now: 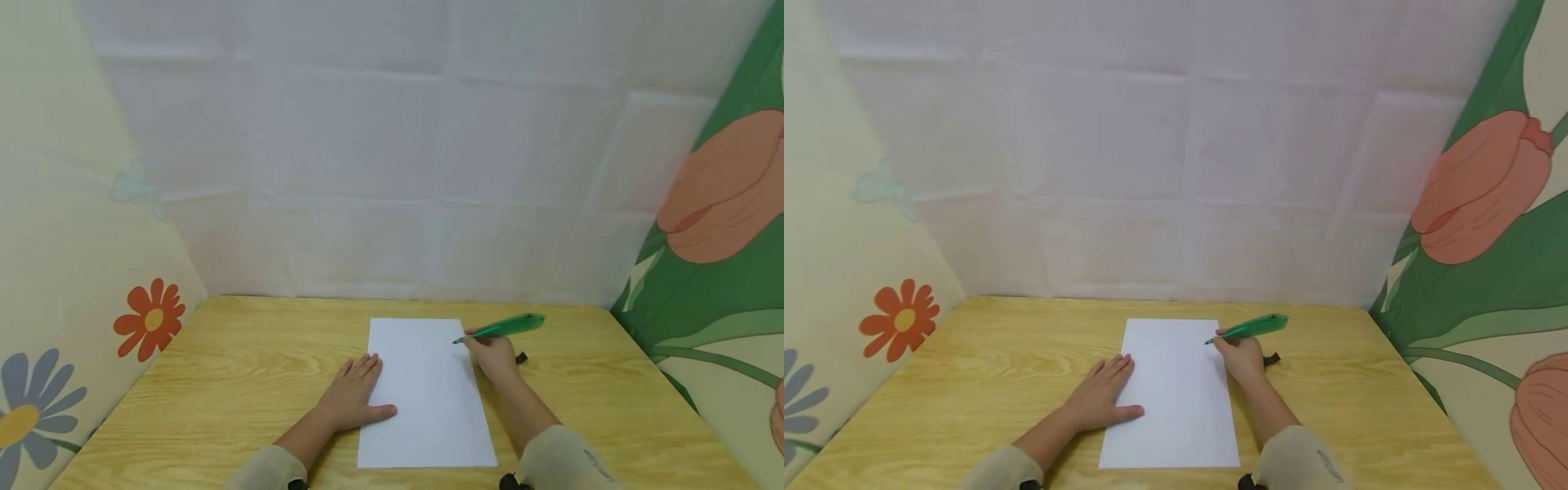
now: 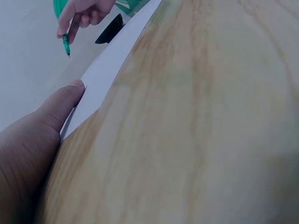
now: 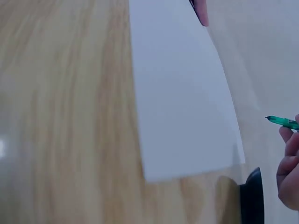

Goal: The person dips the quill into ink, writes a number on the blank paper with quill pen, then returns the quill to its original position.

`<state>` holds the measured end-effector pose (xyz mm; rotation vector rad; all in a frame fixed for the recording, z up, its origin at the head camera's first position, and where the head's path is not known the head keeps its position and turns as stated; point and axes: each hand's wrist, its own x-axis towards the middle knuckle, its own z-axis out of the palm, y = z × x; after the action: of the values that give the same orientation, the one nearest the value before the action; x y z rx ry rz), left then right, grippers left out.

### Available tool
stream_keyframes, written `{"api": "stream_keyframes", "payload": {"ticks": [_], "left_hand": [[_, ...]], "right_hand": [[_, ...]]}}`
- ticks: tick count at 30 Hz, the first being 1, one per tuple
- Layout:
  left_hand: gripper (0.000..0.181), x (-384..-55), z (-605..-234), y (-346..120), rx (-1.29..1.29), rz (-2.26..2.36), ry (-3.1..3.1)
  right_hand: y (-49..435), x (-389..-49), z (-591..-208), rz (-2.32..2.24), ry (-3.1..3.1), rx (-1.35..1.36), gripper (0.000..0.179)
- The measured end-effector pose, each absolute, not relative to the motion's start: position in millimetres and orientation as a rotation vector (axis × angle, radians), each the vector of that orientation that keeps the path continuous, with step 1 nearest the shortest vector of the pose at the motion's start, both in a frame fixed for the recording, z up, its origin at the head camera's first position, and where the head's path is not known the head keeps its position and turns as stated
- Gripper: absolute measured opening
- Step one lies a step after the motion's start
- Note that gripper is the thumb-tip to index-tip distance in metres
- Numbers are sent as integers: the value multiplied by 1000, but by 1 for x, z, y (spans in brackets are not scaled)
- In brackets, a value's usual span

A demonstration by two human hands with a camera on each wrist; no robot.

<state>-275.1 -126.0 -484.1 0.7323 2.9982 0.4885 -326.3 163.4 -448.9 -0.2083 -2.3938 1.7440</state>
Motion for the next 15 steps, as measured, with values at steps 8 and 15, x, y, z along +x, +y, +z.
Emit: {"api": "stream_keyframes", "payload": {"ticks": [8,15], "left_hand": [[100,-275,-483,-126,723,483,2985],[100,-275,-484,-126,731,472,2998]], "right_hand": [[147,-331,-454,1771,-2374,-238,29],[135,-337,-458,1755,-2369,-233,29]]}}
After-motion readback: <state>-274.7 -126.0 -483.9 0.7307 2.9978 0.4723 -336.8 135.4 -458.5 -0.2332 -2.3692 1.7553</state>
